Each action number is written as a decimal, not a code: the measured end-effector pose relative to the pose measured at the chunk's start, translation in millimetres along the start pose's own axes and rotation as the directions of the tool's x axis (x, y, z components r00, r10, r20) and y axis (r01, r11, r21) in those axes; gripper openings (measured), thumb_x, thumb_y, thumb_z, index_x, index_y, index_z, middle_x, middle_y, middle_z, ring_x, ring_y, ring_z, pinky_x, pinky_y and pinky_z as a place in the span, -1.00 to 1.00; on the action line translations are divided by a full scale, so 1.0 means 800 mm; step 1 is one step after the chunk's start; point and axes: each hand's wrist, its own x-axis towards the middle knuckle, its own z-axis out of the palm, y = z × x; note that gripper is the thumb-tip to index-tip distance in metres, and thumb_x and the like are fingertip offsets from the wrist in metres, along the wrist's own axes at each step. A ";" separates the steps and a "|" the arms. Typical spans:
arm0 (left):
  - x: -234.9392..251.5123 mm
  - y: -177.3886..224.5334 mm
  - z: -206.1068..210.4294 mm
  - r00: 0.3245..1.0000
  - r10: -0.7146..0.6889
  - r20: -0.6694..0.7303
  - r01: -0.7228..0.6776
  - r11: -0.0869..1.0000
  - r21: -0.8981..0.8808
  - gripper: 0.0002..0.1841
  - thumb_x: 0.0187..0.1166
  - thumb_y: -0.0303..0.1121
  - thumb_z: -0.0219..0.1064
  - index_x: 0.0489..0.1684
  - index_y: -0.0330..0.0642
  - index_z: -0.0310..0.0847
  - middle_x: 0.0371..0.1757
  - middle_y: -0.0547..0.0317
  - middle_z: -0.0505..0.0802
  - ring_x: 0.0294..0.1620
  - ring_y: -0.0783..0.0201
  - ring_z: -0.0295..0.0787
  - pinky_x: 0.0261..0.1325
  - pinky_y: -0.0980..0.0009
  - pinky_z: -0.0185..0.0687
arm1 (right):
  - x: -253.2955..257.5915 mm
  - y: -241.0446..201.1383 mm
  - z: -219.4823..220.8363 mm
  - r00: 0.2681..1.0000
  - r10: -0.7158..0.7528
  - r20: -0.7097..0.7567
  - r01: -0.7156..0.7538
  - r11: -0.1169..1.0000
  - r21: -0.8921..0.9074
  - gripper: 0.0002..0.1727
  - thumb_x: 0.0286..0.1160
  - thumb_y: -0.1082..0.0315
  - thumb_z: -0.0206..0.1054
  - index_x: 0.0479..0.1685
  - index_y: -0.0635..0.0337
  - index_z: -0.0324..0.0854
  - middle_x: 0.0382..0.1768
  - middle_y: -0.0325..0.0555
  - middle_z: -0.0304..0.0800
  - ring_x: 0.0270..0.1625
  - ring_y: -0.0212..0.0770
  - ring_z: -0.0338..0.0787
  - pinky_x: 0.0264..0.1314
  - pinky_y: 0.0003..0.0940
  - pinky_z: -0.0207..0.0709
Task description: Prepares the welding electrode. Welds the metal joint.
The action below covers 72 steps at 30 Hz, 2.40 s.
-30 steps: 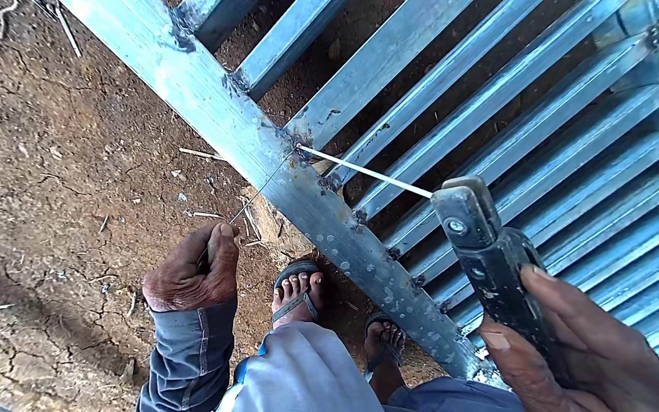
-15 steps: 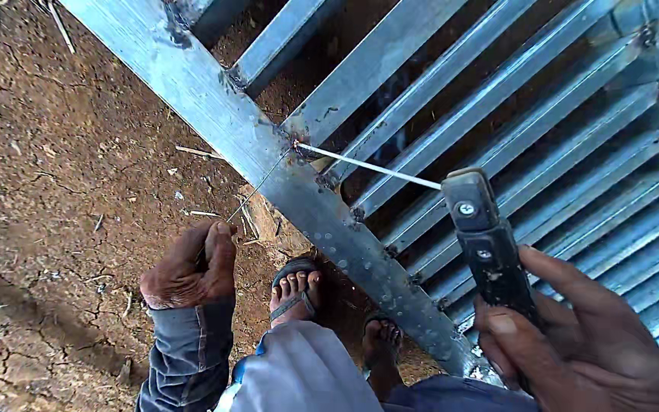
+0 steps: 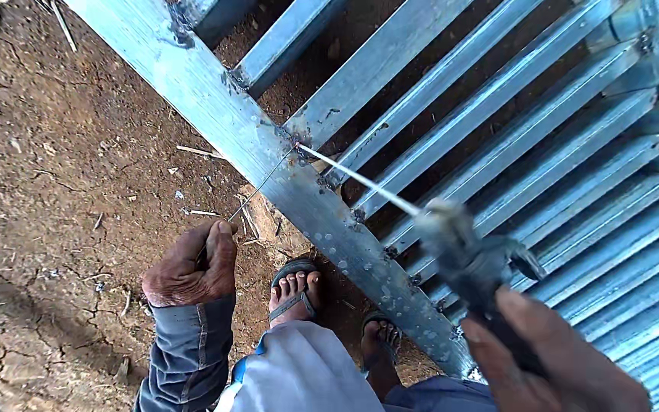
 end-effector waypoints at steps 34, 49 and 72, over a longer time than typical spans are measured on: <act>0.073 -0.075 -0.050 0.977 0.195 0.090 -0.172 0.961 -0.215 -0.67 0.72 -0.12 0.24 -0.08 -0.21 0.78 -0.55 0.43 0.71 -0.61 0.64 0.52 -0.47 0.54 0.56 | -0.001 0.023 -0.028 0.972 0.207 0.112 -0.235 0.859 0.455 -0.40 0.67 0.13 0.37 0.70 -0.41 0.39 0.07 -0.52 0.87 -0.29 -0.55 0.80 -0.37 -0.62 0.70; 0.032 -0.038 -0.019 0.989 0.087 0.121 -0.066 0.983 -0.174 -0.71 0.72 -0.19 0.25 -0.10 -0.24 0.79 -0.56 0.48 0.71 -0.65 0.72 0.46 -0.56 0.68 0.43 | -0.022 -0.009 -0.042 0.941 0.329 0.078 -0.314 0.764 0.564 -0.31 0.72 0.22 0.31 0.80 -0.52 0.21 -0.09 -0.41 0.85 -0.41 -0.47 0.74 -0.47 -0.56 0.65; 0.054 -0.033 -0.025 0.974 0.130 0.188 -0.124 0.991 -0.042 -0.69 0.70 -0.20 0.28 -0.10 -0.30 0.80 -0.47 0.33 0.78 -0.57 0.76 0.49 -0.46 0.75 0.43 | -0.008 -0.011 -0.017 0.984 0.179 0.027 -0.177 0.925 0.337 -0.34 0.70 0.17 0.32 0.79 -0.44 0.30 0.18 -0.43 0.84 -0.22 -0.53 0.81 -0.30 -0.61 0.71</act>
